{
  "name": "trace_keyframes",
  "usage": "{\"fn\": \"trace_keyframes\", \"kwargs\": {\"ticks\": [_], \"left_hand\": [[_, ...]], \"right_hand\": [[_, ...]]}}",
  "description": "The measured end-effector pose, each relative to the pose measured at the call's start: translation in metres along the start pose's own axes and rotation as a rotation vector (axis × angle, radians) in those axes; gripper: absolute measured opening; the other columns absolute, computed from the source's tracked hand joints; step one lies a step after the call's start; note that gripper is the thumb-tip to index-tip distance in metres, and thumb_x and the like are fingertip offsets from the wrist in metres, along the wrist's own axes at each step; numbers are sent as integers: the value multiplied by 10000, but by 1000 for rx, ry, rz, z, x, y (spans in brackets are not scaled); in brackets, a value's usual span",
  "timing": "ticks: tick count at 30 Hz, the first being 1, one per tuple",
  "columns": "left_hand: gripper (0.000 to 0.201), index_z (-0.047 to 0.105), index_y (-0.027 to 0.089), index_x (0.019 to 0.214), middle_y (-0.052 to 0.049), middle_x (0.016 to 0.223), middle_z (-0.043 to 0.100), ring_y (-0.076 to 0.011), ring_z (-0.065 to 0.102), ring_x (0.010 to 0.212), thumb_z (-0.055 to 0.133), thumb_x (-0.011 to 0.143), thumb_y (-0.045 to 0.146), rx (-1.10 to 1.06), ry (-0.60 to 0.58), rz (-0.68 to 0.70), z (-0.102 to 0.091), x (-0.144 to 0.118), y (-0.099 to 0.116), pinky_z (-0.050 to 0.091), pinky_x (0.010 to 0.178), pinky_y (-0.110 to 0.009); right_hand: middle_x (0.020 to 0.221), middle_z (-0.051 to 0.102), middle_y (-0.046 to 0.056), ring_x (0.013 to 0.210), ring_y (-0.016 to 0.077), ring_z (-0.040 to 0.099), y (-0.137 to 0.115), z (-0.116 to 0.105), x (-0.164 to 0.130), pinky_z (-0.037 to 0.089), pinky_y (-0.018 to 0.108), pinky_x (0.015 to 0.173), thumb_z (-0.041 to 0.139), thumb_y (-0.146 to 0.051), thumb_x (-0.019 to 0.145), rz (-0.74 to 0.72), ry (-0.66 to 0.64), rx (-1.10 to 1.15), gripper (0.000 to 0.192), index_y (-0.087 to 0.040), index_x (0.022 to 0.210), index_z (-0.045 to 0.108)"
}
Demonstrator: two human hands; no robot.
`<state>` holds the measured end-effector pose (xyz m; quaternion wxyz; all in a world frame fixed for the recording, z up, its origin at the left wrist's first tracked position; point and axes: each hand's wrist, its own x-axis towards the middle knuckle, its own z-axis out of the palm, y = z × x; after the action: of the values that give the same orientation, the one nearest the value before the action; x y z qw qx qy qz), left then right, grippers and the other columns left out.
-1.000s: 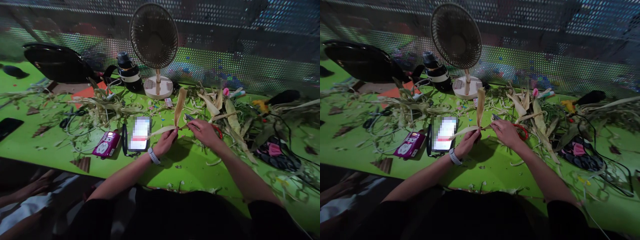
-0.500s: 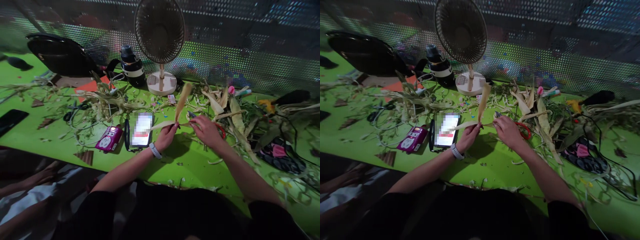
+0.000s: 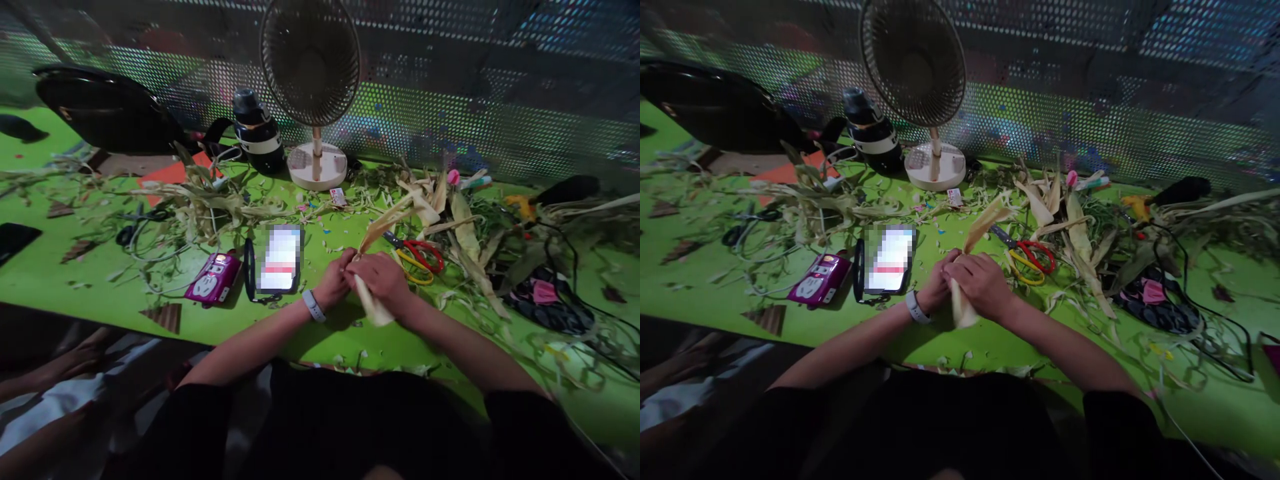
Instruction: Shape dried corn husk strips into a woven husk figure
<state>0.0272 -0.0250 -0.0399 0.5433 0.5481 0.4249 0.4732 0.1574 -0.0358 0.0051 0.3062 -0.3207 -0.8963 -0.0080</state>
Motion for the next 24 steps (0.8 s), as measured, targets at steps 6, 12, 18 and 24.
{"fn": "trace_keyframes", "kwargs": {"ticks": [6,12,18,24], "left_hand": [[377,562,170,811,2,725,503,-96,448,624,642,752,535,-325,0,-106,-8,2,13,404,564,-231],[331,534,168,796,45,642,375,-52,319,531,600,818,492,-378,-49,-49,-10,4,8,270,473,-183],[377,527,177,788,33,673,396,-64,351,564,608,786,545,-369,-47,-99,-2,-2,10,309,500,-192],[395,529,171,778,31,678,424,-60,357,566,619,771,556,-401,-74,-159,4,-4,10,315,498,-187]], "right_hand": [[787,661,47,758,174,578,11,-1,-6,421,328,726,495,-218,924,-97,41,0,159,-213,956,651],[1022,653,93,988,241,576,28,-15,-1,441,404,856,490,-195,913,73,193,-136,393,-253,1301,519],[942,679,101,844,214,618,27,-2,-8,482,351,742,466,-166,916,15,212,-115,371,-200,1285,490],[985,699,130,829,216,661,35,3,-16,515,348,740,410,-217,939,196,181,-113,325,-186,1243,520]]}}
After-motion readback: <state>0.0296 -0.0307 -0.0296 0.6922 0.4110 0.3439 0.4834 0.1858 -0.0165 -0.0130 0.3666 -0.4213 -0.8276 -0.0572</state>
